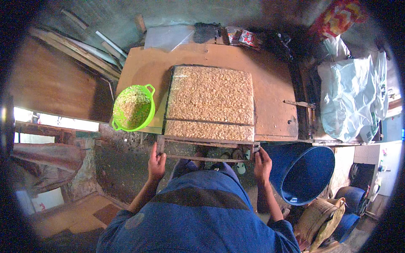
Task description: The person assembles a wooden tray by securing a plastic sheet filled with small white items using a metal frame. They then carry the tray to a wooden rack and place it on a shelf. The person also retrieves wooden boards from a pile and places them on a table.
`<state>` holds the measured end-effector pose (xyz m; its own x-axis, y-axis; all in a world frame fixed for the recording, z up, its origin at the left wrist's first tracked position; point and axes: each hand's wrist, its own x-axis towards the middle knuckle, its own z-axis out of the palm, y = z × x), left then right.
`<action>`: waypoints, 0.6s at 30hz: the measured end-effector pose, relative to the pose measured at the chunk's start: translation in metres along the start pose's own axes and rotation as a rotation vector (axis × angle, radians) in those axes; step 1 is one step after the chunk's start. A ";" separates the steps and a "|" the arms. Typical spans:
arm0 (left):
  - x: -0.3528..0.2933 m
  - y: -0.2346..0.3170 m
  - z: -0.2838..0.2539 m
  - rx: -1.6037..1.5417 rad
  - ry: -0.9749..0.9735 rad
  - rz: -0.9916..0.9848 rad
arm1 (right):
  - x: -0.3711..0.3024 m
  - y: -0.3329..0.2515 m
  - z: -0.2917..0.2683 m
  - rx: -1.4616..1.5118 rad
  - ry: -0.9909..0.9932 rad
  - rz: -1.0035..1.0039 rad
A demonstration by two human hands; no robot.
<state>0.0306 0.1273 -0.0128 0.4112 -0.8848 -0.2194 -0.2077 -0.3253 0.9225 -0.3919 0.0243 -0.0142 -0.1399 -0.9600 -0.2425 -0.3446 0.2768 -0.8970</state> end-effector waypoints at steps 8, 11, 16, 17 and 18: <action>0.010 0.006 0.006 -0.021 0.025 0.145 | 0.008 -0.004 0.008 0.139 0.011 0.029; 0.010 0.004 0.004 -0.125 0.001 0.096 | 0.007 -0.007 0.009 0.140 -0.026 0.060; 0.014 -0.012 0.002 -0.084 0.010 0.083 | 0.006 -0.017 0.019 -0.145 0.046 0.023; 0.014 -0.004 0.003 -0.080 0.025 0.087 | -0.001 -0.038 0.022 -0.170 0.049 0.032; 0.014 0.003 0.003 -0.079 0.033 0.095 | -0.004 -0.053 0.024 -0.195 0.060 0.040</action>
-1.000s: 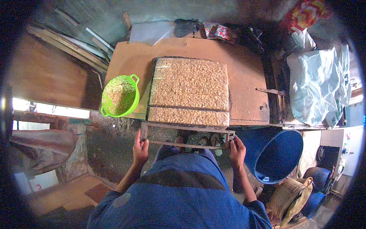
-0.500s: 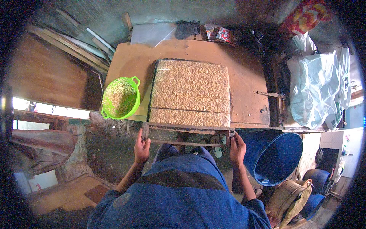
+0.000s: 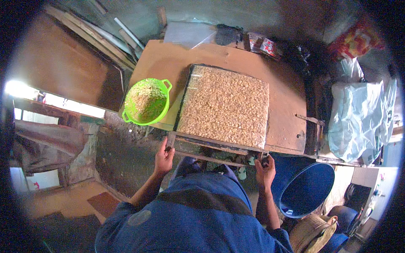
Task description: The person assembles a wooden tray by securing a plastic sheet filled with small white items using a metal frame. They then carry the tray to a wooden rack and place it on a shelf. The person also retrieves wooden boards from a pile and places them on a table.
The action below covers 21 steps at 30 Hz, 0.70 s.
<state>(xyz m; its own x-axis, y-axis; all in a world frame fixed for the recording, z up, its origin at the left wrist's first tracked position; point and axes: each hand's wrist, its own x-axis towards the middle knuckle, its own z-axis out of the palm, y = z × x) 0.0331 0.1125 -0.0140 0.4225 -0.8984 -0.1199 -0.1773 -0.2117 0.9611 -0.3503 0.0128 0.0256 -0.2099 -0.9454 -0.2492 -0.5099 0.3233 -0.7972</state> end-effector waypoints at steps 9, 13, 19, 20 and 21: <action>0.004 -0.001 -0.007 0.093 0.010 -0.041 | 0.010 0.021 0.002 -0.192 0.044 -0.089; 0.024 0.007 -0.008 0.306 0.104 0.127 | 0.011 0.026 0.004 -0.133 0.062 -0.109; 0.071 0.028 0.002 0.437 0.103 0.104 | 0.008 0.006 0.001 -0.134 0.002 0.065; 0.076 0.029 0.003 0.431 0.074 0.036 | 0.009 0.008 0.002 -0.153 0.003 0.038; 0.081 0.036 0.006 0.422 0.040 -0.029 | 0.010 0.014 0.001 -0.171 0.010 0.015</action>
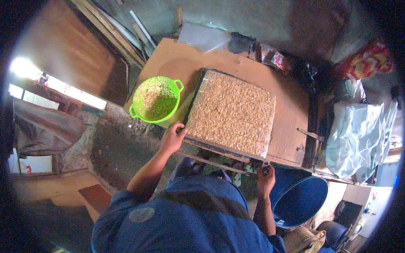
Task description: The person assembles a wooden tray by securing a plastic sheet filled with small white items using a metal frame. They then carry the tray to a wooden rack and place it on a shelf. The person also retrieves wooden boards from a pile and places them on a table.
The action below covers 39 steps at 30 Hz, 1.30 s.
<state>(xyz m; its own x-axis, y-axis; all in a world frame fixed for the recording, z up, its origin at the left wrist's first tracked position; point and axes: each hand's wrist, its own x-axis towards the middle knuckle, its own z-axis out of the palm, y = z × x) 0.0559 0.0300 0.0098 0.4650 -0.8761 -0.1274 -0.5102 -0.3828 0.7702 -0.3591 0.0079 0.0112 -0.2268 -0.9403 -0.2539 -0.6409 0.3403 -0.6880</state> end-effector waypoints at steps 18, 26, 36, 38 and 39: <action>0.015 -0.005 0.015 0.003 -0.027 -0.081 | 0.006 0.025 0.007 0.106 0.014 -0.047; 0.016 -0.010 0.017 0.024 0.018 -0.059 | 0.006 0.026 0.007 0.060 0.013 -0.068; -0.018 -0.020 0.004 -0.053 0.136 0.006 | -0.001 -0.001 0.003 -0.012 0.052 -0.042; -0.037 -0.025 -0.001 -0.030 0.132 0.059 | -0.006 0.003 -0.002 -0.016 0.094 -0.047; -0.048 -0.022 -0.005 -0.008 0.116 0.070 | -0.008 0.008 -0.004 -0.031 0.106 -0.039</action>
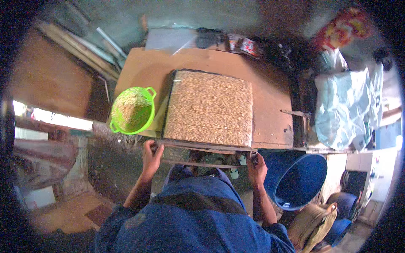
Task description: The person assembles a wooden tray by securing a plastic sheet filled with small white items using a metal frame. They then carry the tray to a wooden rack and place it on a shelf. The person also retrieves wooden boards from a pile and places them on a table.
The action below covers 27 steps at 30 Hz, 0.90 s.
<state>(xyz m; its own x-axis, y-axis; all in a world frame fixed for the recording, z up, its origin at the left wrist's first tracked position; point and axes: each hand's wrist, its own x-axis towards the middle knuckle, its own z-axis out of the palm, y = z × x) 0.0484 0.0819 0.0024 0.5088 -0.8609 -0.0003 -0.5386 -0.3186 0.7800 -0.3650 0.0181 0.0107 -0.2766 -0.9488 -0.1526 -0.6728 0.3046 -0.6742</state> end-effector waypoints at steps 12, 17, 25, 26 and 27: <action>-0.022 0.075 0.005 -0.489 -0.281 -0.183 | -0.009 -0.054 -0.072 -0.186 -0.075 -0.460; -0.013 0.129 0.035 -0.582 -0.397 -0.101 | -0.005 -0.045 -0.068 -0.241 -0.315 -0.664; -0.035 0.173 0.053 -0.642 -0.423 0.042 | 0.028 0.000 -0.099 0.032 -0.083 -0.519; -0.039 0.169 0.053 -0.604 -0.409 0.004 | 0.036 0.000 -0.105 0.062 -0.050 -0.469; -0.043 0.166 0.054 -0.567 -0.398 -0.033 | 0.045 -0.004 -0.113 0.052 -0.039 -0.399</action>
<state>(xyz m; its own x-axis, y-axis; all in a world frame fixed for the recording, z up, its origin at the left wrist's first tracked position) -0.0991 0.0442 0.0982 0.1754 -0.9688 -0.1751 -0.0379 -0.1843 0.9821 -0.4518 -0.0160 0.0883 0.0260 -0.9945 0.1016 -0.6860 -0.0916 -0.7218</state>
